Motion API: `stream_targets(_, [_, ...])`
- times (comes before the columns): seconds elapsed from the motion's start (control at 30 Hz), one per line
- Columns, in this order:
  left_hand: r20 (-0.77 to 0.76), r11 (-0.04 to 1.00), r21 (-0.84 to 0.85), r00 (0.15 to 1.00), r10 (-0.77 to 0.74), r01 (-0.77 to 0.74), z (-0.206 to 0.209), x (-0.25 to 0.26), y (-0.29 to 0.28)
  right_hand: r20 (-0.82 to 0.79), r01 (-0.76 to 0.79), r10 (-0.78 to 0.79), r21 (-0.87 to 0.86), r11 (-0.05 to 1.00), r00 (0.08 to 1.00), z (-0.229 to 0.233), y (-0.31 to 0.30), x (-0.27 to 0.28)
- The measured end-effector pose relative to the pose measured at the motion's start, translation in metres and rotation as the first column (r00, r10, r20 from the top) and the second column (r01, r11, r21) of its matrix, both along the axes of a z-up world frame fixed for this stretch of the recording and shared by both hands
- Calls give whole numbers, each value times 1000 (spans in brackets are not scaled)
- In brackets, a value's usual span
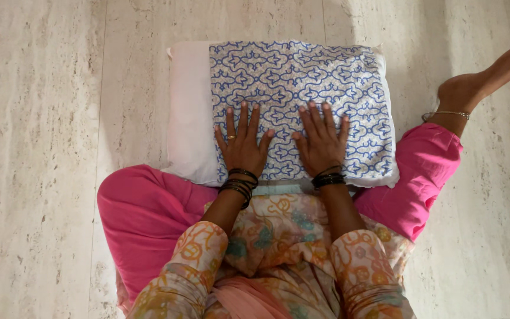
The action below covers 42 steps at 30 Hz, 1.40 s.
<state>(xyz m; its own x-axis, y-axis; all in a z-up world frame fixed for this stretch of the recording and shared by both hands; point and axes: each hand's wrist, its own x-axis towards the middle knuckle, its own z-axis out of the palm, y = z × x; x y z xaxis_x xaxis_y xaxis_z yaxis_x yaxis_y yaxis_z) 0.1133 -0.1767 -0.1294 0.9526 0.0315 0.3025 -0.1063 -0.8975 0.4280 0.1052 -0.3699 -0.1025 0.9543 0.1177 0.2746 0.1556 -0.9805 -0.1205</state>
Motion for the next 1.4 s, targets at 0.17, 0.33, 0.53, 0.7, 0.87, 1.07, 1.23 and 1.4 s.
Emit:
stream_targets(0.17, [6,996,33,997,82,-83,-3,1,3,-20,274,-273,66,959,962,-11,-34,6])
stream_targets(0.33, [-45,989,-87,992,118,-121,-2,7,17,-58,524,-521,132,841,851,-9,-66,6])
stream_targets(0.53, [-92,969,-104,972,215,-224,6,10,30,-224,669,-632,298,681,742,0,-78,0])
stream_targets(0.7, [-80,960,-127,967,242,-251,3,8,32,-48,658,-686,338,673,726,5,-67,-6])
stream_targets(0.87, [-27,967,-87,971,240,-241,-11,8,32,132,256,-310,321,912,942,7,12,-14])
stream_targets(1.07, [-13,956,90,959,282,-279,-31,12,33,-57,-257,262,80,963,963,6,115,-2])
stream_targets(1.23, [-46,967,56,967,252,-250,-26,7,30,-117,-213,207,-34,977,971,22,87,53])
stream_targets(1.4, [-56,975,-18,974,220,-222,-16,4,27,-235,15,-32,-74,997,971,35,22,95])
